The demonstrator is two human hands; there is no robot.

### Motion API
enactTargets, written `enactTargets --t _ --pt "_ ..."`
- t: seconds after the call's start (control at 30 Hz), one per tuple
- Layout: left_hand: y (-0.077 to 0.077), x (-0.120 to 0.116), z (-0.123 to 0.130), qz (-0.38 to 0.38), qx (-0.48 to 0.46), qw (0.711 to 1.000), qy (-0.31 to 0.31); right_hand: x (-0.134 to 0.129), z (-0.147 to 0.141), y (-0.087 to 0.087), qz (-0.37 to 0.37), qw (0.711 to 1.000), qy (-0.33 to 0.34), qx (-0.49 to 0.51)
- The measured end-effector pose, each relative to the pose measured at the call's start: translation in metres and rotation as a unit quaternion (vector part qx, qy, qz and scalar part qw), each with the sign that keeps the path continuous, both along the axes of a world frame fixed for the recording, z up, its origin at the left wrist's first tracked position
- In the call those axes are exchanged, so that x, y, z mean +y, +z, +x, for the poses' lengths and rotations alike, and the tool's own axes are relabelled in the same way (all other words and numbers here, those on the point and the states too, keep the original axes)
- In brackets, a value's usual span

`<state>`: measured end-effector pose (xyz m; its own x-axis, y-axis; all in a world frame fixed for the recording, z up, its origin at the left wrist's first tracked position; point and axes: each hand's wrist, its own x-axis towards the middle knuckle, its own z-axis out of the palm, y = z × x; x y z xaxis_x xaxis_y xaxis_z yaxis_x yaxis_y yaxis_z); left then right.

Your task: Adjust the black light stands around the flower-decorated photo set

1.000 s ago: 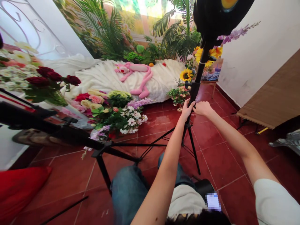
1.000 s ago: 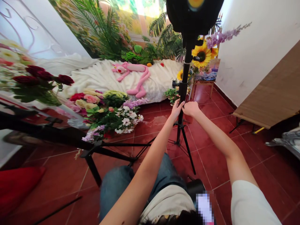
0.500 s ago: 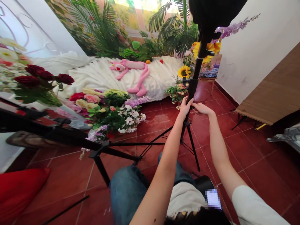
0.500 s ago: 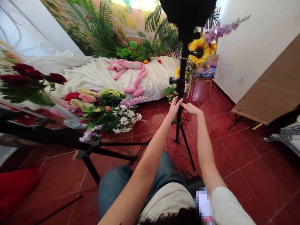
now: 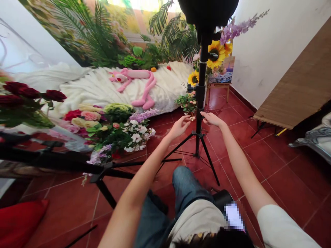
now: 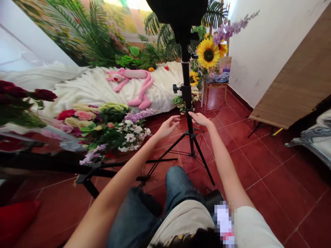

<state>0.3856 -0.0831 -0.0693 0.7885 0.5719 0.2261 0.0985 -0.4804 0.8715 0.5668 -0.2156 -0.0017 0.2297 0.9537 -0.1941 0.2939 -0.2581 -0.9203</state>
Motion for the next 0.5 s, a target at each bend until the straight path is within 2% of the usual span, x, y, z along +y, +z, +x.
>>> enactTargets --t 0.07,0.17,0.3,0.37,0.43,0.5 --pt "-0.006 0.013 -0.058 0.04 0.057 0.997 0.013 0.0 -0.001 -0.002 0.014 1.0 -0.011 -0.023" --pt "-0.007 0.036 -0.153 0.059 0.133 0.985 0.09 0.0 -0.004 -0.005 0.039 0.995 -0.053 -0.081" --pt "0.009 0.057 -0.269 0.036 0.208 0.949 0.234 -0.001 -0.005 -0.012 0.039 0.989 -0.085 -0.116" --pt "0.023 0.062 -0.314 0.021 0.207 0.931 0.302 -0.001 -0.003 -0.015 0.04 0.988 -0.078 -0.124" --pt "0.037 0.061 -0.348 -0.004 0.207 0.905 0.372 -0.001 0.001 -0.017 0.049 0.987 -0.07 -0.133" --pt "0.051 0.057 -0.37 0.0 0.229 0.846 0.482 -0.001 0.006 -0.019 0.055 0.986 -0.067 -0.142"
